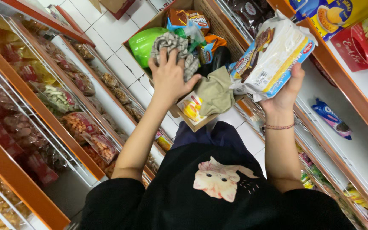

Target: The person wipes various grocery items with a cloth and scans their barcodes using a handheld scanner, placing them into a cardboard box.

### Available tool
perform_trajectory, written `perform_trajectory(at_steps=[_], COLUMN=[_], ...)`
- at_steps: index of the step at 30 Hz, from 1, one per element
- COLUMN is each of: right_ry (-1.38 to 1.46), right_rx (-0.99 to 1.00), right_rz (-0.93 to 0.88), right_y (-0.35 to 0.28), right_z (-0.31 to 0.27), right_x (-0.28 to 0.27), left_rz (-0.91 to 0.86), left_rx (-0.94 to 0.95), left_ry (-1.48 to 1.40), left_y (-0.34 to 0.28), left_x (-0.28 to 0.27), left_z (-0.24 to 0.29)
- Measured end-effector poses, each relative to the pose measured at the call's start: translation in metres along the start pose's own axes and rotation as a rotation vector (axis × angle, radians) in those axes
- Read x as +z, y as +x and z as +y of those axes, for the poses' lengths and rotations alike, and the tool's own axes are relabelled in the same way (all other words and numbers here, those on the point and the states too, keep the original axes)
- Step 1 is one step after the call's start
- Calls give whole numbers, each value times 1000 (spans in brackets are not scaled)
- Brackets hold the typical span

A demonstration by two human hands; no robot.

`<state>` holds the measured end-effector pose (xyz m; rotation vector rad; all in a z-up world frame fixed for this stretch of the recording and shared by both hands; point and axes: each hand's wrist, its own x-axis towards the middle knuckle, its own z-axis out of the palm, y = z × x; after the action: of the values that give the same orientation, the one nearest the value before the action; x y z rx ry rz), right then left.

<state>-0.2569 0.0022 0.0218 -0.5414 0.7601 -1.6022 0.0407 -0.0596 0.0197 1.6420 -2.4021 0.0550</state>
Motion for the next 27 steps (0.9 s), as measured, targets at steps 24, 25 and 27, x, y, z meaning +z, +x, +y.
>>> perform_trajectory(at_steps=[24, 25, 27], right_ry=[-81, -83, -95], right_rx=[112, 113, 95], right_rz=[-141, -135, -127], right_y=[-12, -12, -11], right_z=[8, 7, 5], right_x=[-1, 4, 10], left_rz=[-435, -372, -319], left_rx=[271, 280, 260], left_ry=[-564, -637, -810], left_y=[58, 57, 56], left_x=[62, 60, 59], left_z=[1, -3, -11])
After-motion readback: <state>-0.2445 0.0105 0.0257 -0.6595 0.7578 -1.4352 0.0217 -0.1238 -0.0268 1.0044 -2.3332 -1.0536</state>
